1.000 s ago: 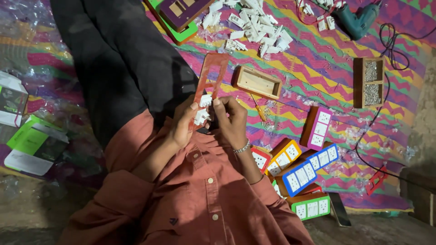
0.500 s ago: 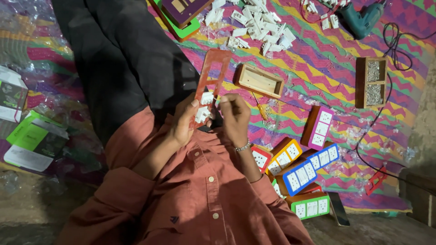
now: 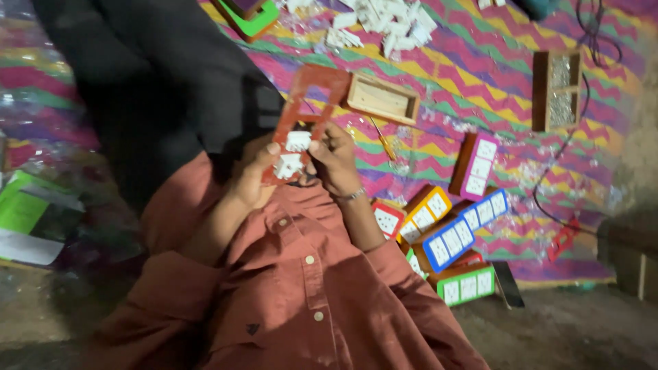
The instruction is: The person lies on a mat on the floor assembling electrical switch boards. They use a screwdriver to drive screws and fit white switch/socket modules into a red plastic frame, then pick additional switch modules from a pile on the mat and press them into the frame.
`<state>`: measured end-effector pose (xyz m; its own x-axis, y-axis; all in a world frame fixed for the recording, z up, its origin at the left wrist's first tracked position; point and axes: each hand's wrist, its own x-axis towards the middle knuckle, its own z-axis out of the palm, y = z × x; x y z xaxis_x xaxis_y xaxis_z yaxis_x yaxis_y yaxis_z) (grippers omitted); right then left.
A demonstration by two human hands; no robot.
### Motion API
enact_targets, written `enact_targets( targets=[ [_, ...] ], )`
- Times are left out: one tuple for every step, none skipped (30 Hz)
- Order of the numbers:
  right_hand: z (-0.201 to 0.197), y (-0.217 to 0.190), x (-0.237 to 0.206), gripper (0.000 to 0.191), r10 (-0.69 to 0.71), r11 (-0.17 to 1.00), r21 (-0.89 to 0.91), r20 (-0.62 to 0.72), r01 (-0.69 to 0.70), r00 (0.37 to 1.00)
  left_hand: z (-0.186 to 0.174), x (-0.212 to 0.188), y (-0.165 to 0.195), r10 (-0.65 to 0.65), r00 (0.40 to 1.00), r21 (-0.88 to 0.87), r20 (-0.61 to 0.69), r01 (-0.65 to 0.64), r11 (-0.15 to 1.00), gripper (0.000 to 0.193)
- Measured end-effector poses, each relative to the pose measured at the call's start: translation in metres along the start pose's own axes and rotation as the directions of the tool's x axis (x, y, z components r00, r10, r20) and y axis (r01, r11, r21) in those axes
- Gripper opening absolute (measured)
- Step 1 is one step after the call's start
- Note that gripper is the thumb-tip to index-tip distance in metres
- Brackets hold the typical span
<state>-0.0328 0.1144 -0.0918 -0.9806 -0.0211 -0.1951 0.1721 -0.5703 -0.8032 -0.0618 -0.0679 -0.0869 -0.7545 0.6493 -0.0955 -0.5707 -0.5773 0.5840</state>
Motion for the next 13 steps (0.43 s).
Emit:
enact_targets(
  targets=[
    [-0.003, 0.002, 0.000, 0.030, -0.002, 1.000, 0.013, 0.019, 0.001, 1.000, -0.002, 0.000, -0.002, -0.006, 1.000, -0.004, 0.007, 0.006, 1.000, 0.061],
    [-0.004, 0.005, 0.002, 0.032, -0.006, 1.000, 0.026, 0.042, 0.005, 0.999, -0.005, 0.001, -0.002, -0.012, 1.000, -0.014, 0.007, 0.012, 1.000, 0.061],
    [-0.005, 0.007, 0.002, 0.034, -0.008, 0.999, 0.040, 0.063, 0.006, 0.998, -0.008, -0.001, -0.003, -0.021, 1.000, -0.024, 0.005, 0.021, 0.999, 0.061],
    [-0.006, 0.009, 0.002, 0.035, -0.013, 1.000, 0.018, 0.058, 0.012, 0.998, -0.010, -0.002, -0.004, -0.028, 1.000, -0.033, 0.003, 0.029, 0.999, 0.061],
    [-0.006, 0.011, 0.003, 0.035, -0.019, 1.000, -0.001, 0.055, 0.020, 0.998, -0.012, -0.003, -0.003, -0.038, 0.999, -0.044, -0.007, 0.037, 0.998, 0.062],
    [-0.006, 0.012, 0.001, 0.035, -0.023, 0.999, -0.020, 0.053, 0.024, 0.998, -0.013, -0.004, -0.004, -0.047, 0.999, -0.057, -0.018, 0.046, 0.997, 0.062],
    [-0.005, 0.013, 0.000, 0.035, -0.010, 1.000, -0.023, 0.043, 0.011, 0.999, -0.013, -0.004, -0.004, -0.053, 0.998, -0.068, -0.028, 0.051, 0.996, 0.063],
    [-0.004, 0.013, 0.000, 0.034, 0.001, 1.000, -0.025, 0.036, 0.000, 0.999, -0.013, -0.003, -0.003, -0.054, 0.998, -0.060, -0.015, 0.053, 0.997, 0.065],
    [-0.003, 0.012, 0.000, 0.033, 0.013, 1.000, -0.027, 0.029, -0.012, 0.999, -0.012, -0.003, -0.001, -0.055, 0.998, -0.054, -0.003, 0.055, 0.997, 0.067],
    [-0.004, 0.009, -0.003, 0.033, 0.011, 1.000, 0.001, 0.051, -0.011, 0.999, -0.011, -0.003, 0.001, -0.055, 0.998, -0.047, 0.010, 0.055, 0.997, 0.070],
    [-0.003, 0.006, -0.007, 0.033, 0.008, 0.999, 0.032, 0.073, -0.011, 0.997, -0.009, -0.004, 0.002, -0.061, 0.998, -0.039, 0.009, 0.061, 0.997, 0.073],
    [-0.003, 0.003, -0.009, 0.033, 0.002, 0.998, 0.061, 0.090, -0.008, 0.996, -0.006, -0.004, 0.003, -0.069, 0.998, -0.033, 0.011, 0.070, 0.997, 0.076],
    [-0.003, 0.003, -0.008, 0.033, -0.006, 0.999, 0.045, 0.069, 0.003, 0.998, -0.005, -0.003, 0.003, -0.079, 0.997, -0.027, 0.014, 0.080, 0.996, 0.079]
  ],
)
